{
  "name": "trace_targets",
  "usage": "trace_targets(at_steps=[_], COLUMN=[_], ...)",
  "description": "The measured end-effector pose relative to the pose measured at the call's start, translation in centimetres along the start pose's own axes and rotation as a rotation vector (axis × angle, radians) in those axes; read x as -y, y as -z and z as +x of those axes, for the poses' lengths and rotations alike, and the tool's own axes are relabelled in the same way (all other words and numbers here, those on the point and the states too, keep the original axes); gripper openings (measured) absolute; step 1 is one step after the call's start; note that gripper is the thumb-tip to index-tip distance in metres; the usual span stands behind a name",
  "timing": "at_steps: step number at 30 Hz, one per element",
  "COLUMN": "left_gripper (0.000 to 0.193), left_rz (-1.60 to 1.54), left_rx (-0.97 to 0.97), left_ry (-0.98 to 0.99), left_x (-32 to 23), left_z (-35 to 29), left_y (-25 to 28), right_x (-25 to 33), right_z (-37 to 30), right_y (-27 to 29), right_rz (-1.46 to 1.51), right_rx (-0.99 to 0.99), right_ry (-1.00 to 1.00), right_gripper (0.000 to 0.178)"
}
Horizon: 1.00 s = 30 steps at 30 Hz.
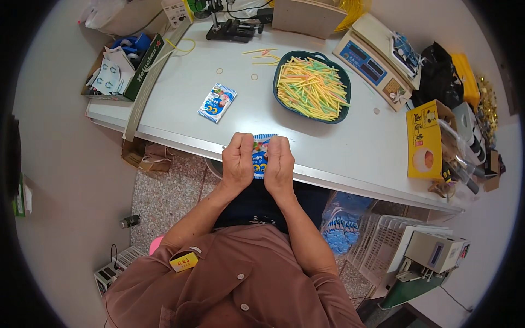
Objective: The person is manually packing green sticks into small blue and white packets on a table.
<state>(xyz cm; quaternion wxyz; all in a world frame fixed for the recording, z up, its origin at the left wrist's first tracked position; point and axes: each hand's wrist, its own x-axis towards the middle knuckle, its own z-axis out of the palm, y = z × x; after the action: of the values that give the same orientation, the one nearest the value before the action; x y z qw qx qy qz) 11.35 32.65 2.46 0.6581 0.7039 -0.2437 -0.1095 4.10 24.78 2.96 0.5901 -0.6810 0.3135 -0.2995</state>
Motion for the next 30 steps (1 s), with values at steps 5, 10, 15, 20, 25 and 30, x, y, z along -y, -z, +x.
trace_targets(at_steps=[5, 10, 15, 20, 25, 30], left_gripper=[0.035, 0.042, 0.043, 0.039, 0.040, 0.040], left_rz=[-0.105, -0.292, -0.046, -0.122, -0.260, -0.054], left_rx=[-0.113, -0.046, -0.062, -0.082, -0.062, -0.202], left_ry=[0.058, 0.356, 0.107, 0.003, 0.034, 0.105], left_x=[0.1, 0.6, -1.3, -1.9, -1.5, -1.2], left_z=[-0.3, 0.0, -0.3, 0.1, 0.3, 2.7], left_y=[0.1, 0.2, 0.6, 0.0, 0.7, 2.5], right_x=[1.0, 1.6, 3.2, 2.3, 1.5, 1.6], right_z=[-0.1, -0.5, 0.5, 0.9, 1.5, 1.7], right_y=[-0.1, -0.3, 0.6, 0.6, 0.0, -1.9], right_rz=[-0.089, -0.280, -0.361, -0.022, 0.112, 0.070], right_rx=[0.069, 0.117, 0.183, 0.074, 0.150, 0.153], right_ry=[0.046, 0.312, 0.330, 0.070, -0.010, -0.013], right_gripper=[0.034, 0.024, 0.024, 0.040, 0.043, 0.027])
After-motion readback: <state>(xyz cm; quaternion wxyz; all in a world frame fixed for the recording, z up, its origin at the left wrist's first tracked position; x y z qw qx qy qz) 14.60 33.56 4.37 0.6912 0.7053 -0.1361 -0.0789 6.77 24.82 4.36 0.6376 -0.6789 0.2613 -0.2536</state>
